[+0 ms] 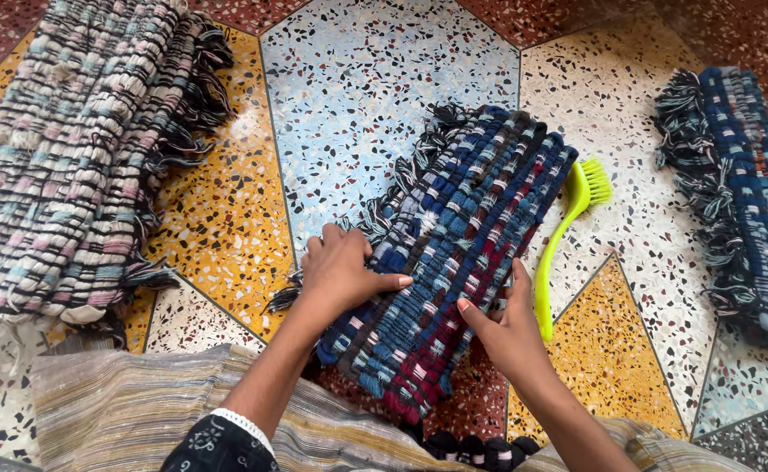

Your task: The person cleans a woven rug by brushing its surface with a yellow brush while sitting on a tiled floor.

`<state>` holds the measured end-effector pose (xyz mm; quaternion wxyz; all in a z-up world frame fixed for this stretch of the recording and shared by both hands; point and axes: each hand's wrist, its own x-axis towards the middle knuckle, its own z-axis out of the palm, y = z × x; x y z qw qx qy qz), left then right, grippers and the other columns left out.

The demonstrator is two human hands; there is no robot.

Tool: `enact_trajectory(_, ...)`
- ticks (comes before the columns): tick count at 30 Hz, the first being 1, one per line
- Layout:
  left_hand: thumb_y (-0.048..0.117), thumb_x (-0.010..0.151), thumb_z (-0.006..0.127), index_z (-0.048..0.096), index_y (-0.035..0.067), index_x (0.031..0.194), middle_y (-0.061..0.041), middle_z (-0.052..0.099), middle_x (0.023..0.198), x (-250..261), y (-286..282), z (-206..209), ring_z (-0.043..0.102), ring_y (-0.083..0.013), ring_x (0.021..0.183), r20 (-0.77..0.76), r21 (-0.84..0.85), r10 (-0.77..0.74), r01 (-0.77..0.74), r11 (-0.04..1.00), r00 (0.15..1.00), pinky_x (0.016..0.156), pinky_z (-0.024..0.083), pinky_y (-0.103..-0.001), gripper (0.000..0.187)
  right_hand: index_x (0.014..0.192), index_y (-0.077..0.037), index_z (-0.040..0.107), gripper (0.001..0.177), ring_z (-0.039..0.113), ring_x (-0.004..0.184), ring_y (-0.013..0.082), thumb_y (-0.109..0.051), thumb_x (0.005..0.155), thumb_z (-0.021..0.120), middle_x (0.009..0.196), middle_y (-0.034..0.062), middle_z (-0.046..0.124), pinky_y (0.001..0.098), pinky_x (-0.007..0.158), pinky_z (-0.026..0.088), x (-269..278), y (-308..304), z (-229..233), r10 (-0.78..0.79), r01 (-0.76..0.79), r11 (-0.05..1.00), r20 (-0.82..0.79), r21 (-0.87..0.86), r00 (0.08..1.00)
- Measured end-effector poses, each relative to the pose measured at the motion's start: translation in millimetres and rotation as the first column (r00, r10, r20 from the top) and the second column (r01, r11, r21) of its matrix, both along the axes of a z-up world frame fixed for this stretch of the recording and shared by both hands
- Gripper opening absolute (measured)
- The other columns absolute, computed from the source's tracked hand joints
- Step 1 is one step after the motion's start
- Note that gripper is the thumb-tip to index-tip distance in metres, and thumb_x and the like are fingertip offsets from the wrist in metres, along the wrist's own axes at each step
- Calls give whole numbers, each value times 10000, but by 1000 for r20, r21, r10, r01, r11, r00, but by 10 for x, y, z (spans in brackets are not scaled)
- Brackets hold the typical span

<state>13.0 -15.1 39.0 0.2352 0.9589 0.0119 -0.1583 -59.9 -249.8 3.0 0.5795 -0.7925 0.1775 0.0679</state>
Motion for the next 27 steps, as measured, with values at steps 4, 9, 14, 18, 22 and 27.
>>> enact_trajectory(4,635,545,887,698,67,1062,-198,579,1241,14,6,-68,531,-405,1177,-82,-87,22,-29,996,996,988,475,-494,791,1578,-140,10,1050,650,1126,275,-64,818,730,1420,192,448,403,903,567,27,28,131,-48,51,998,-126,21,991)
enact_trajectory(9,615,656,859,716,47,993,-221,624,1154,128,30,-180,561,-428,1120,-22,-80,-105,103,991,994,962,458,-526,676,1570,-157,34,1041,650,1093,261,-43,802,728,1388,178,431,390,819,594,35,90,197,-82,88,992,-72,85,994)
enact_trajectory(14,545,783,761,625,54,1104,-219,692,1013,255,177,-289,664,-436,993,3,-272,-116,112,956,993,883,511,-527,601,1582,-174,70,1024,656,980,262,-83,811,738,1322,177,457,382,686,572,22,72,175,-84,85,996,-89,14,993)
enact_trajectory(18,540,644,861,651,67,1079,-195,704,1047,286,208,-265,675,-407,1017,25,-158,21,-17,987,999,859,518,-511,676,1580,-191,87,1028,657,990,252,-124,801,755,1335,186,448,386,708,606,37,93,196,-104,109,993,-123,36,987)
enact_trajectory(22,569,583,914,584,66,1188,-233,651,1149,232,111,-219,612,-457,1072,181,-2,57,-58,998,982,824,480,-579,853,1581,-249,-45,1137,680,1069,270,-189,787,767,1387,205,463,427,808,591,35,182,347,-116,136,985,-176,104,978)
enact_trajectory(27,584,674,869,558,-21,1240,-237,693,1134,272,256,-92,686,-355,1056,-86,-188,-19,2,982,996,933,532,-451,885,1577,-245,-38,1268,631,1173,316,-97,673,839,1435,215,464,459,921,577,21,255,394,-60,67,995,-91,78,994)
